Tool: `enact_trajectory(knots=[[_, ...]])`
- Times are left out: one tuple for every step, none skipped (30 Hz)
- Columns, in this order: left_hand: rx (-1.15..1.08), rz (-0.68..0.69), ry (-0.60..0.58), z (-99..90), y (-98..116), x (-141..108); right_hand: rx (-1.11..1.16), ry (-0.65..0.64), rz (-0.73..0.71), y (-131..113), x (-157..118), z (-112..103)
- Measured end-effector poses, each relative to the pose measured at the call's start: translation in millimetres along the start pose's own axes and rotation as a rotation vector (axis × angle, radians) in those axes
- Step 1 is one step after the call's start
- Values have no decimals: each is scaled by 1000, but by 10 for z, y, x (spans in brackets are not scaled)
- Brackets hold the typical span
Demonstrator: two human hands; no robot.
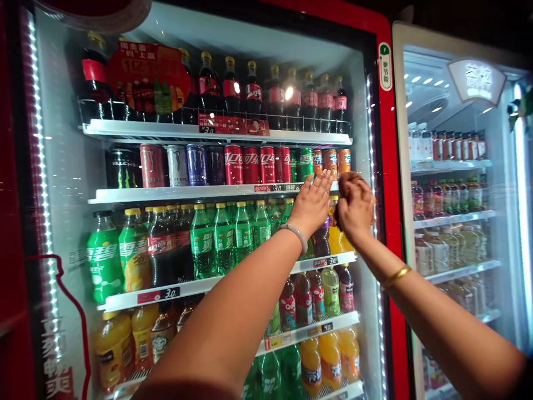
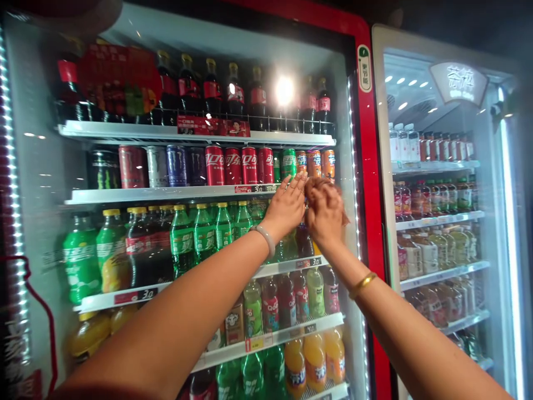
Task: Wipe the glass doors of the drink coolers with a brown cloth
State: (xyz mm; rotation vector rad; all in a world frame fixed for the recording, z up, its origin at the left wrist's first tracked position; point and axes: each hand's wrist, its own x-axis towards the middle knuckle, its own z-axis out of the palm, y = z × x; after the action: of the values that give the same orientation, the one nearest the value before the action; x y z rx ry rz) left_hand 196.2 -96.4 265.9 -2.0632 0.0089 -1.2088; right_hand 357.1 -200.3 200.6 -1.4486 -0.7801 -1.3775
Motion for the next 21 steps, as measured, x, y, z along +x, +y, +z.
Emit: enact_trajectory(knots=[[5, 12, -10, -5, -12, -29, 19, -53, -55, -49, -99, -14], [12, 26, -19, -9, -25, -65, 40, -107, -108, -69, -204, -61], [20, 41, -26, -11, -37, -107, 60, -148, -146, -61, -294, -127], [28, 53, -29, -11, -47, -150, 76, -178, -167, -31, -352, -195], [35, 60, -29, -9, -54, -189, 84, -184, -165, 7, -366, -247], [39, 66, -26, -6, -57, -220, 82, -164, -139, 36, -337, -266], [43, 68, -21, 0, -56, -241, 72, -120, -95, 42, -274, -246], [45, 67, -14, 5, -50, -252, 57, -62, -39, 15, -194, -187], [45, 63, -8, 8, -42, -258, 43, -2, 14, -48, -117, -100], [43, 54, -9, 9, -33, -262, 31, 45, 53, -140, -63, -2], [41, 41, -17, 7, -27, -273, 28, 69, 68, -247, -46, 88], [39, 20, -32, 0, -26, -295, 32, 63, 53, -353, -71, 151], [38, -5, -48, -12, -34, -334, 44, 37, 18, -441, -133, 175], [37, -34, -63, -28, -51, -391, 60, 0, -28, -498, -219, 156], [38, -62, -74, -48, -79, -463, 80, -43, -76, -518, -311, 100], [36, -85, -81, -71, -116, -546, 100, -80, -117, -501, -386, 21], [31, -100, -85, -96, -159, -630, 118, -112, -144, -458, -429, -61], [22, -108, -90, -122, -203, -709, 128, -122, -151, -406, -430, -126], [11, -113, -97, -148, -248, -774, 128, -102, -132, -364, -387, -157], [0, -117, -103, -173, -290, -822, 118, -58, -93, -351, -311, -146], [-11, -128, -106, -199, -329, -852, 102, 3, -41, -380, -218, -95]])
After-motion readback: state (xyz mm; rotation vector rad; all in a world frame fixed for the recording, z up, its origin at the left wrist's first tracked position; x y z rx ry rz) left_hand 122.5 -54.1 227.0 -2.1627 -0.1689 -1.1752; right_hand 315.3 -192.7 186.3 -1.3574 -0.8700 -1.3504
